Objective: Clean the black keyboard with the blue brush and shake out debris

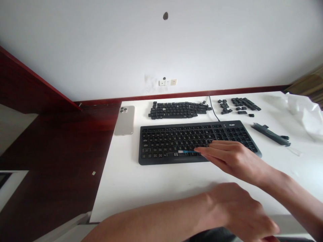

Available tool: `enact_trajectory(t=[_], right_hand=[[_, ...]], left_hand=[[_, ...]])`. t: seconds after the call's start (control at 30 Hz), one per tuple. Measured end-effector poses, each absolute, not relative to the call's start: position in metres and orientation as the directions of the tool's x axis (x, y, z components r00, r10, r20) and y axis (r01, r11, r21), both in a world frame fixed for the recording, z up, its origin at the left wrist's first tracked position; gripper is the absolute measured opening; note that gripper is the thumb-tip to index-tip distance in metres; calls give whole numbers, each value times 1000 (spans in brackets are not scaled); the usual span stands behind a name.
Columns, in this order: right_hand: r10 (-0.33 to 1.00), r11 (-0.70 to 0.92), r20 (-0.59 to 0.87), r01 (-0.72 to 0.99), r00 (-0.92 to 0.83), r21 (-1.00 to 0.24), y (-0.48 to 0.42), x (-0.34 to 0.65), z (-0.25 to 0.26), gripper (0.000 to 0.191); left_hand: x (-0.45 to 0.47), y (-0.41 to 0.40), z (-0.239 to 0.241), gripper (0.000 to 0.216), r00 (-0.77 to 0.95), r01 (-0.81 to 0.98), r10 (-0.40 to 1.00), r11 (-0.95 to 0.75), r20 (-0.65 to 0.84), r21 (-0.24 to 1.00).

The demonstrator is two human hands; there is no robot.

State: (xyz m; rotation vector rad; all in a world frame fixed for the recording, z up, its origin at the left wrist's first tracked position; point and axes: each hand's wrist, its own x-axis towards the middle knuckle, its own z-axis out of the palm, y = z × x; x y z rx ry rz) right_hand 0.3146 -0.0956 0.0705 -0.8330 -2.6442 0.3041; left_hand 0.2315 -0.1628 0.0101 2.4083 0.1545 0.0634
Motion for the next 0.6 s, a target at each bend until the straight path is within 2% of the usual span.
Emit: enact_trajectory(t=[0.13,0.23,0.33,0.43,0.5,0.6], right_hand=[[580,808,250,510,-775,-294,-93,308,66,29],[539,836,258,470,-802,-283,-90,289,61,29],[528,836,265,439,-807,-330,-82,274,65,28],[574,789,267,434,-774,-436,-66,270,84,28],[583,767,218,440,-783,-467,-52,269,100,28],[526,806,131,443,-840,-393,-37,262,117,24]], left_hand=[[229,-162,14,35,992,83,123,-739,13,668],[228,-161,13,42,992,29,104,-736,71,677],[230,-164,5,41,984,23,133,-749,116,662],[235,-166,-2,36,988,52,135,-734,71,678],[239,-163,-2,36,993,66,115,-708,23,703],[244,-153,6,33,999,52,38,-681,-35,731]])
